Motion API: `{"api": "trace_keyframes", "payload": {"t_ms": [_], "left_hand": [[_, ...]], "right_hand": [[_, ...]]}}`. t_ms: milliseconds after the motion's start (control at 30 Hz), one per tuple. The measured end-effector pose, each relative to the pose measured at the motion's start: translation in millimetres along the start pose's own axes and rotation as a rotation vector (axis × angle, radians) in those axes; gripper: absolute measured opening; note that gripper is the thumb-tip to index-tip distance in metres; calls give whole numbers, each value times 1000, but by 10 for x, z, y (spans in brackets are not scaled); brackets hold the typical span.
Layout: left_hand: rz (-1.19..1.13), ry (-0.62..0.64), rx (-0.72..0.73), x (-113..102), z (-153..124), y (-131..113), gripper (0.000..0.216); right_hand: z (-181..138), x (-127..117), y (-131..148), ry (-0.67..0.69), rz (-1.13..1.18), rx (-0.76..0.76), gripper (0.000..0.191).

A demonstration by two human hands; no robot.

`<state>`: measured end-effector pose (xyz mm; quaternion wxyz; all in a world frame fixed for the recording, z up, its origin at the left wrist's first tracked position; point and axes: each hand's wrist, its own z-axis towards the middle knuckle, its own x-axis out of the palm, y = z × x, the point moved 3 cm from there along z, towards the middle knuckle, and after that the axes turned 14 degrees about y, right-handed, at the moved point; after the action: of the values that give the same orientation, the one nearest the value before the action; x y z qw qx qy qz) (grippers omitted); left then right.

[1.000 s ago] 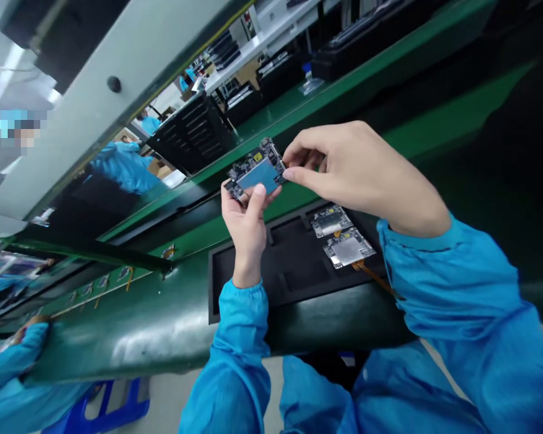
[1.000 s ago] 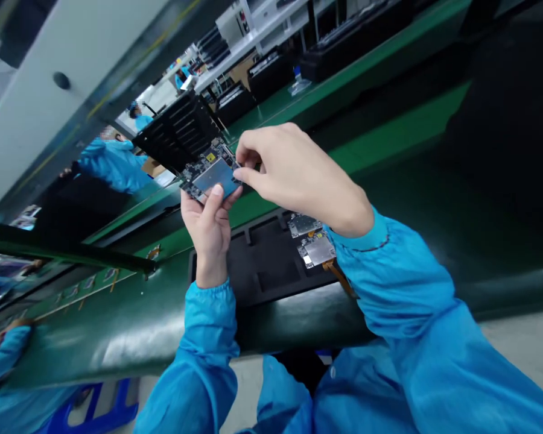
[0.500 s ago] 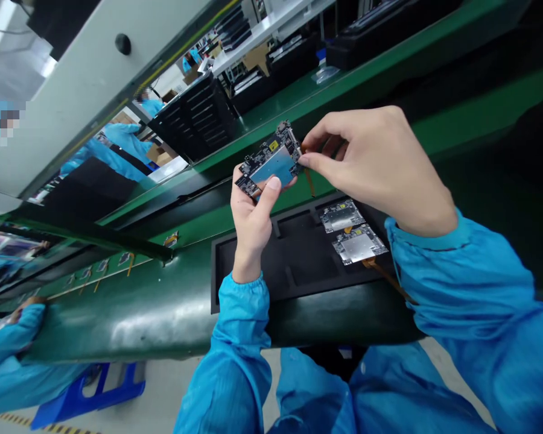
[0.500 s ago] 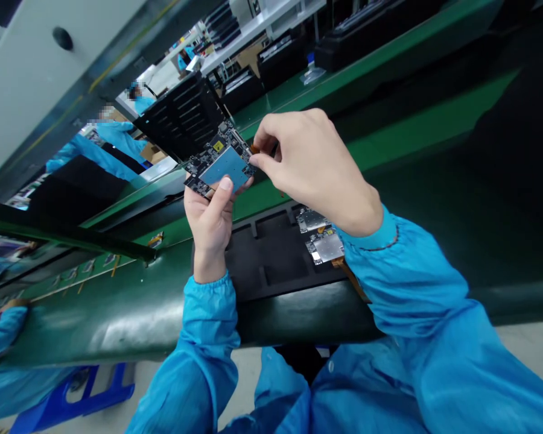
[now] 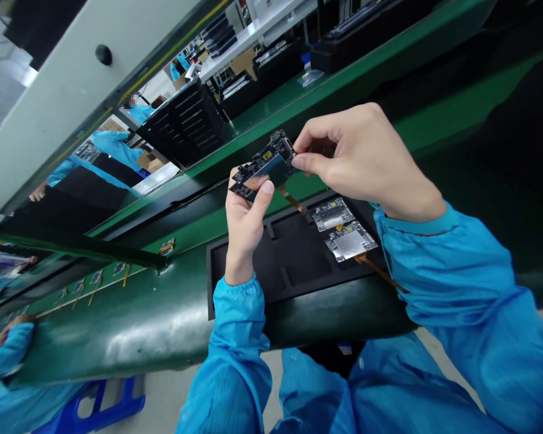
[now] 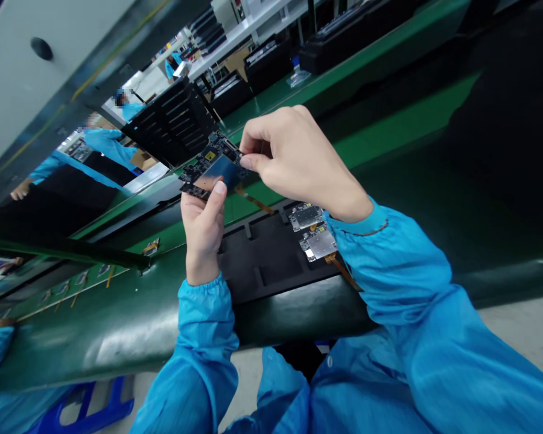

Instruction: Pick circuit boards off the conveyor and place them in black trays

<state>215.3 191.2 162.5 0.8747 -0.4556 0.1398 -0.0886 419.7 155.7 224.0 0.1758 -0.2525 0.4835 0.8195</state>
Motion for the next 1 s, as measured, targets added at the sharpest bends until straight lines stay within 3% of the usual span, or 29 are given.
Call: {"api": "trace_keyframes", "payload": {"t_ms": [233, 400, 567, 833, 1000], "left_hand": [[-46, 78, -39, 84, -11, -46, 52], [-29, 48, -30, 49, 4, -68, 54], [2, 30, -40, -13, 7, -81, 57], [-100, 2, -107, 45, -33, -116, 58], [-163, -30, -185, 12, -63, -109, 51]], "right_hand": [[-44, -23, 36, 9, 68, -36, 17], [-1, -2, 15, -7, 107, -41, 17], [20, 9, 2, 84, 205, -29, 24], [-19, -42, 53, 92, 258, -77, 21], [13, -21, -2, 222, 126, -29, 18]]}}
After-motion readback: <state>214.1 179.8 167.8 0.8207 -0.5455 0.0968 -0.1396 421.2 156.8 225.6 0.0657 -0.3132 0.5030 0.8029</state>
